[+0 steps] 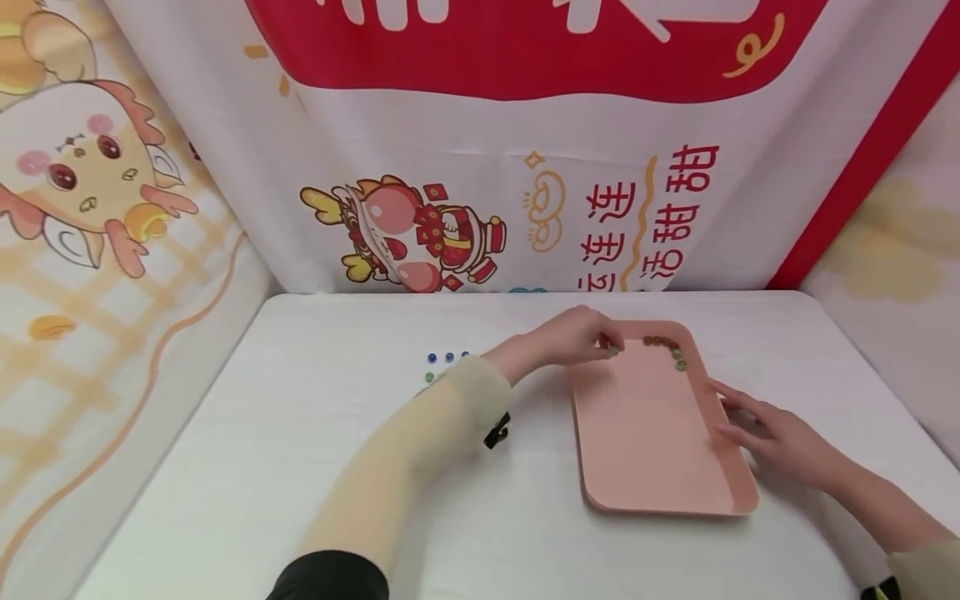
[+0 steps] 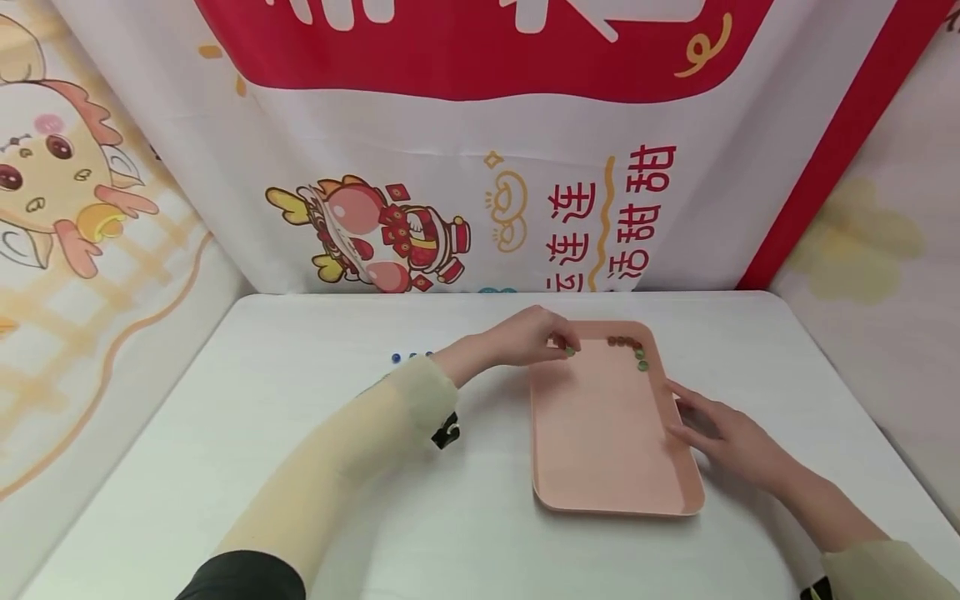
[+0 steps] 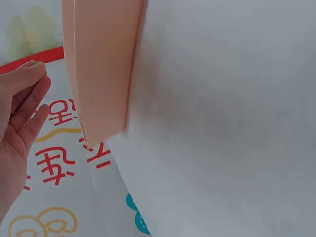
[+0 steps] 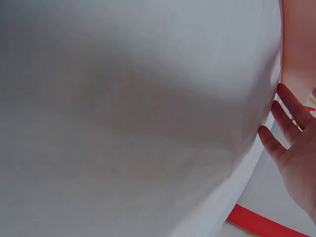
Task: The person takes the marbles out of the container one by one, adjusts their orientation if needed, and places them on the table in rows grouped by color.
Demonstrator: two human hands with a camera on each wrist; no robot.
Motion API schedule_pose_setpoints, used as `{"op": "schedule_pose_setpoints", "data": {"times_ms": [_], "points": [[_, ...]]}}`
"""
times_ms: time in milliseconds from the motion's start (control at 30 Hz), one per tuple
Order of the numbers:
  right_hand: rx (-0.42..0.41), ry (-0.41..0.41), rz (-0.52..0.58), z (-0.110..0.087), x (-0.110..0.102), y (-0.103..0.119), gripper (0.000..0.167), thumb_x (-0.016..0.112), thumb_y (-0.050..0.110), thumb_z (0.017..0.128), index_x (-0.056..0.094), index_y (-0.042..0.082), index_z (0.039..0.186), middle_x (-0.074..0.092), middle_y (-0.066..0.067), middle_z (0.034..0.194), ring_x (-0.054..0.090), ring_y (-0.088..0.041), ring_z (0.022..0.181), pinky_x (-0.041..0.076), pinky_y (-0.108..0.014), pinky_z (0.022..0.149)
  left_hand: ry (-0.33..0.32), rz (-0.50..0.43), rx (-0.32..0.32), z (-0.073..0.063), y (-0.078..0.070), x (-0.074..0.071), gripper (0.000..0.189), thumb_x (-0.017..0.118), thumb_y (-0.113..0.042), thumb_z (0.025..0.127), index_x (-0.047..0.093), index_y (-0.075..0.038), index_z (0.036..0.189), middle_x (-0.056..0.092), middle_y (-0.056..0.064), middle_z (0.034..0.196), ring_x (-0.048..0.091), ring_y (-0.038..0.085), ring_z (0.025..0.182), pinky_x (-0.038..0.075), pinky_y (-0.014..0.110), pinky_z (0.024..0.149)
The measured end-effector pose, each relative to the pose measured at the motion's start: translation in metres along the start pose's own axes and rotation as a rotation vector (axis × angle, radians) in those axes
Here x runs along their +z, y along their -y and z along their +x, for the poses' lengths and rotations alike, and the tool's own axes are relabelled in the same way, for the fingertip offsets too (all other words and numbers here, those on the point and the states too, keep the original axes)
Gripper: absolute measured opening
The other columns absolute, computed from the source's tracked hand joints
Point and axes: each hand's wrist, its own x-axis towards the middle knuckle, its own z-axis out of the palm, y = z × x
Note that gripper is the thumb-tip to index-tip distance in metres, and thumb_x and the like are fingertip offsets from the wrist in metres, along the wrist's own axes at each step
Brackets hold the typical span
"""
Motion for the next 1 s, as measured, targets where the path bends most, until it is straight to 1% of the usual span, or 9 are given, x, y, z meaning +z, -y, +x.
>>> {"op": "schedule_pose_setpoints", "data": {"times_ms": [100,200,333,433,600,733,833,900,1000], "points": [[-0.014,-0.006,-0.011,-0.001,-0.001,-0.001,0.072,0.065,0.039,0.093,0.032,0.018,0.153,0.059,-0.017,0.124,0.050,-0.036,0.115,0.041,-0.057,0.088,-0.014,-0.016,0.004,-0.013,0.004,-0.001,0.018,0.067,-0.013,0.093,0.072,-0.008,0.109,0.066,-0.009,0.094,0.058,0.002,0.087,0.044,0.014,0.081],[-0.015,-0.004,-0.008,-0.002,-0.002,0.000,0.072,0.065,0.039,0.093,0.032,0.017,0.153,0.059,-0.018,0.125,0.050,-0.037,0.116,0.040,-0.057,0.089,-0.022,-0.028,-0.003,-0.027,0.007,-0.001,0.019,0.067,-0.013,0.093,0.072,-0.007,0.110,0.066,-0.008,0.096,0.057,0.002,0.087,0.044,0.014,0.080],[-0.009,0.002,0.002,-0.003,-0.003,0.001,0.072,0.065,0.038,0.093,0.032,0.014,0.152,0.058,-0.021,0.126,0.049,-0.040,0.117,0.040,-0.061,0.088,-0.039,-0.031,0.004,-0.046,0.011,-0.004,0.020,0.067,-0.012,0.092,0.072,-0.007,0.112,0.067,-0.007,0.103,0.057,0.001,0.090,0.045,0.018,0.086],[-0.010,0.006,-0.007,-0.003,-0.004,0.000,0.073,0.065,0.037,0.093,0.031,0.011,0.152,0.058,-0.024,0.125,0.049,-0.043,0.117,0.039,-0.063,0.087,-0.063,-0.035,0.005,-0.060,0.016,-0.009,0.020,0.068,-0.012,0.092,0.072,-0.008,0.111,0.067,-0.007,0.103,0.058,0.002,0.092,0.044,0.021,0.090],[-0.012,0.004,-0.011,-0.002,-0.004,0.000,0.073,0.065,0.036,0.093,0.031,0.010,0.152,0.057,-0.025,0.126,0.049,-0.045,0.117,0.039,-0.064,0.088,-0.095,-0.061,-0.013,-0.084,0.028,-0.021,0.019,0.068,-0.011,0.091,0.073,-0.010,0.109,0.068,-0.007,0.101,0.059,0.004,0.094,0.046,0.022,0.090],[-0.008,0.011,-0.012,-0.002,-0.002,0.000,0.073,0.065,0.037,0.093,0.031,0.009,0.152,0.056,-0.027,0.126,0.049,-0.047,0.117,0.040,-0.065,0.088,-0.107,-0.074,-0.049,-0.102,0.037,-0.030,0.018,0.068,-0.012,0.092,0.073,-0.013,0.109,0.068,-0.007,0.101,0.059,0.004,0.094,0.047,0.024,0.090],[-0.001,0.019,-0.003,-0.001,-0.002,0.000,0.074,0.065,0.037,0.093,0.030,0.009,0.152,0.055,-0.028,0.127,0.048,-0.048,0.118,0.039,-0.067,0.089,-0.128,-0.086,-0.090,-0.116,0.044,-0.034,0.019,0.069,-0.013,0.091,0.073,-0.014,0.109,0.069,-0.008,0.101,0.059,0.004,0.093,0.047,0.024,0.090],[-0.002,0.018,0.000,-0.001,-0.002,0.000,0.074,0.065,0.037,0.093,0.029,0.010,0.153,0.055,-0.027,0.128,0.047,-0.048,0.118,0.038,-0.067,0.088,-0.142,-0.097,-0.116,-0.125,0.050,-0.036,0.019,0.070,-0.013,0.091,0.073,-0.014,0.109,0.069,-0.007,0.101,0.060,0.005,0.094,0.047,0.025,0.090],[-0.007,0.016,0.002,-0.001,-0.002,0.001,0.074,0.065,0.037,0.093,0.029,0.012,0.153,0.055,-0.026,0.127,0.047,-0.047,0.118,0.039,-0.067,0.088,-0.152,-0.116,-0.151,-0.139,0.058,-0.036,0.019,0.070,-0.013,0.090,0.073,-0.010,0.109,0.069,-0.006,0.101,0.060,0.007,0.094,0.048,0.029,0.091]]}}
